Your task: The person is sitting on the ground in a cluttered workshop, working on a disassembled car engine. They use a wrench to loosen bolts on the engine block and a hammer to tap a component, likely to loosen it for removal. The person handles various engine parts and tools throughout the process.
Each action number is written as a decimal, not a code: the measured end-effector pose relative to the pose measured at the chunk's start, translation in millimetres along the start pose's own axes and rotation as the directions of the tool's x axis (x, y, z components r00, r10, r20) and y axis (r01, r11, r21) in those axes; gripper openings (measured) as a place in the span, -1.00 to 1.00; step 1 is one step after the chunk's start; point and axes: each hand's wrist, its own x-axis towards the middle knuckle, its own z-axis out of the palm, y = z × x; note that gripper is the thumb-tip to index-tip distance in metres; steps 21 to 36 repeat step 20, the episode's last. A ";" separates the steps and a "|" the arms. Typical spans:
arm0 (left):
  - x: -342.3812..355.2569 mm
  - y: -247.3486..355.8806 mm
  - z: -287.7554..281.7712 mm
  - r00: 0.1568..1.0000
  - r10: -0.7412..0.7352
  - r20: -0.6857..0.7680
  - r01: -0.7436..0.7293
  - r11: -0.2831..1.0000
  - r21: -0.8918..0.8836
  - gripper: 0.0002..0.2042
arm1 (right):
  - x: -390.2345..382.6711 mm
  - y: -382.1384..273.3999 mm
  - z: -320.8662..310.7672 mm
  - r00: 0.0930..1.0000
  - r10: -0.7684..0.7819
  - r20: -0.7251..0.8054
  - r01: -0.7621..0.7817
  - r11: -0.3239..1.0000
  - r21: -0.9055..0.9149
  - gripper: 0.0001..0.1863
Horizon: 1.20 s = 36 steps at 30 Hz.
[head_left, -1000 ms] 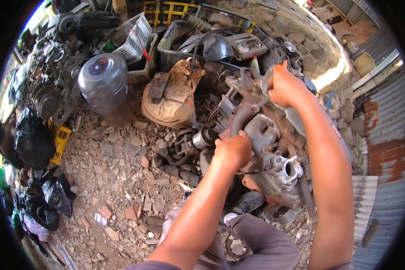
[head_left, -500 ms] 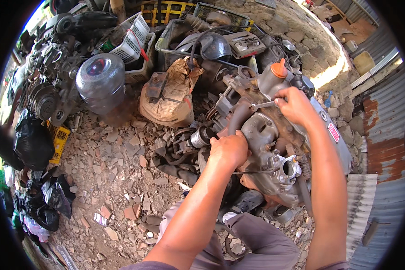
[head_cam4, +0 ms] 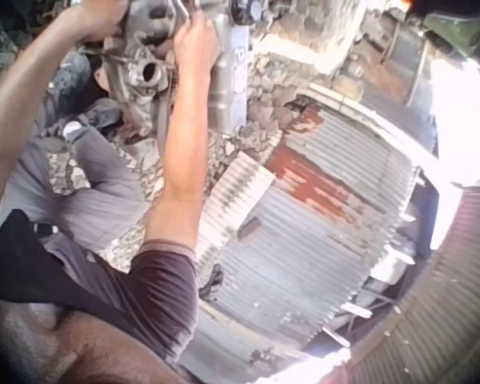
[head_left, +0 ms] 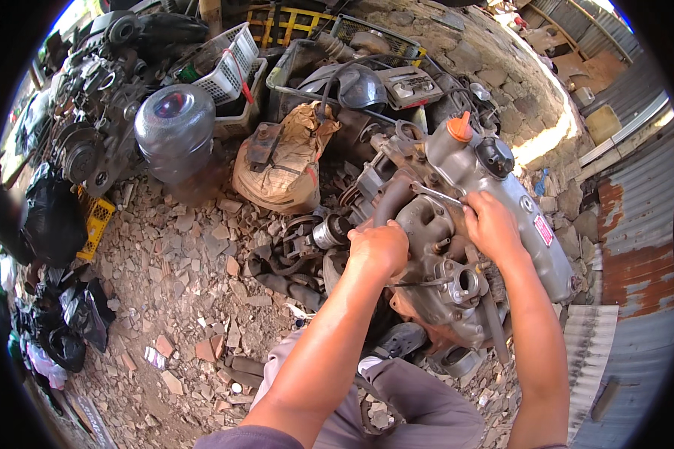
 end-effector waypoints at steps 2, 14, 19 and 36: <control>-0.3 -1.3 0.3 1.000 0.000 -0.003 0.000 1.000 -0.013 -0.43 | -5.4 -4.9 -6.0 0.998 -0.038 -0.042 0.036 0.998 -0.050 -0.78; -1.2 -4.9 -1.1 1.000 0.005 -0.017 -0.005 0.999 -0.036 -0.41 | 17.2 -16.8 -23.3 0.962 0.162 0.219 -0.149 0.986 -0.075 -0.78; 0.6 -2.5 -0.9 0.999 0.004 -0.034 -0.006 0.998 -0.056 -0.41 | 21.9 -29.4 -14.3 0.914 0.249 0.321 -0.177 0.955 -0.237 -0.75; -1.0 -2.9 -1.8 1.000 0.007 -0.025 -0.009 0.998 -0.061 -0.41 | 21.9 -31.4 -12.6 0.913 0.246 0.326 -0.173 0.956 -0.236 -0.75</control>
